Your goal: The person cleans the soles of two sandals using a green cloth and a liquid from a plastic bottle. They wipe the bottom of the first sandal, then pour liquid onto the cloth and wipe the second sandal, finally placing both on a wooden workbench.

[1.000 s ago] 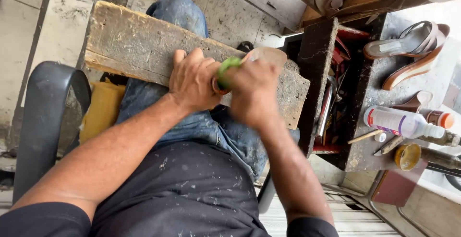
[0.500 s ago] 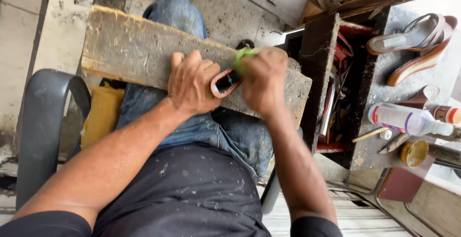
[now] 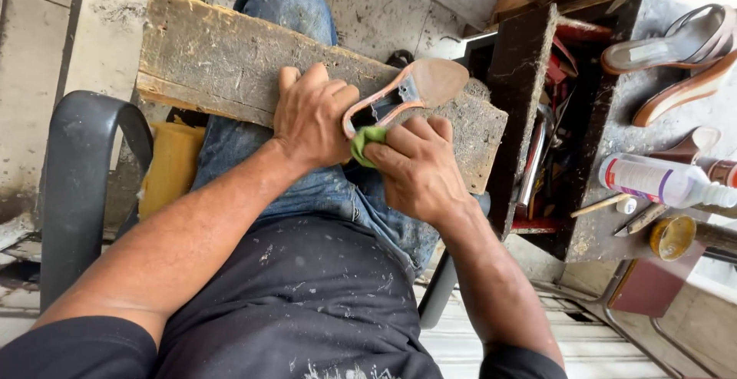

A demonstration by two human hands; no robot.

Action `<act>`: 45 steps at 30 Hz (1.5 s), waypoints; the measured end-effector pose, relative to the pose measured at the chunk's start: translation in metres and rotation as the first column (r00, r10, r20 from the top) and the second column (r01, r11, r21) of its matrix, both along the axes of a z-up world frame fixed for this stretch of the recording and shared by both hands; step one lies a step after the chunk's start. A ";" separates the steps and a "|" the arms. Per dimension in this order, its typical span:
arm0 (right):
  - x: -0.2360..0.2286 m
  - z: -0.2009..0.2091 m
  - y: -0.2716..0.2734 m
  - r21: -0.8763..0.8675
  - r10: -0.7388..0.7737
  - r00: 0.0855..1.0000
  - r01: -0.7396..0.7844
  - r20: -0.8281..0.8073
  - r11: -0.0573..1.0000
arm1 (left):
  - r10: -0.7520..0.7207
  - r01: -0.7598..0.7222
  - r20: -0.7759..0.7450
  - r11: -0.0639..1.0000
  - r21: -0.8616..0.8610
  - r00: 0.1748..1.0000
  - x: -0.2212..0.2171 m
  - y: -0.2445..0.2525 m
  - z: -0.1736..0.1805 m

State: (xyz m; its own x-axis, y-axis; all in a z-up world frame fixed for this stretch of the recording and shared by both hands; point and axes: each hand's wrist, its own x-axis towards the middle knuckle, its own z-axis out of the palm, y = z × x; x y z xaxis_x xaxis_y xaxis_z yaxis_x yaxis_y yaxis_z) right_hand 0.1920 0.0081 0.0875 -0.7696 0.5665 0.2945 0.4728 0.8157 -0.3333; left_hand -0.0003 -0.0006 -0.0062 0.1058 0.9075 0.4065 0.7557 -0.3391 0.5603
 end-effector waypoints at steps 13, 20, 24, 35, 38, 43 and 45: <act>0.004 -0.002 0.008 0.114 -0.100 0.994 0.093 0.054 0.989 | 0.013 -0.013 -0.018 1.000 -0.005 1.000 -0.002 0.004 0.011; 0.030 -0.056 0.016 0.059 -0.142 0.981 0.151 -0.132 0.987 | 0.007 -0.007 -0.080 1.000 0.003 0.997 -0.006 0.001 -0.002; 0.020 -0.023 0.010 -0.049 -0.301 0.924 0.298 -0.237 0.953 | -0.007 0.005 -0.062 1.000 -0.019 0.998 -0.002 -0.001 0.009; 0.051 -0.073 0.054 0.080 -0.400 0.914 0.405 -0.065 0.911 | -0.009 0.012 -0.120 1.000 0.019 0.993 -0.002 0.003 -0.001; 0.049 -0.075 0.046 0.047 -0.457 0.889 0.458 -0.035 0.888 | 0.004 -0.002 -0.134 1.000 0.020 0.991 0.000 0.006 -0.008; 0.019 -0.061 0.010 -0.149 -0.499 0.858 0.482 -0.123 0.864 | -0.004 0.006 -0.139 1.000 0.012 0.990 -0.001 0.001 -0.009; -0.013 -0.012 -0.022 -0.424 -0.285 0.931 0.169 -0.228 0.890 | -0.012 0.012 -0.151 1.000 -0.002 0.988 -0.002 -0.001 -0.013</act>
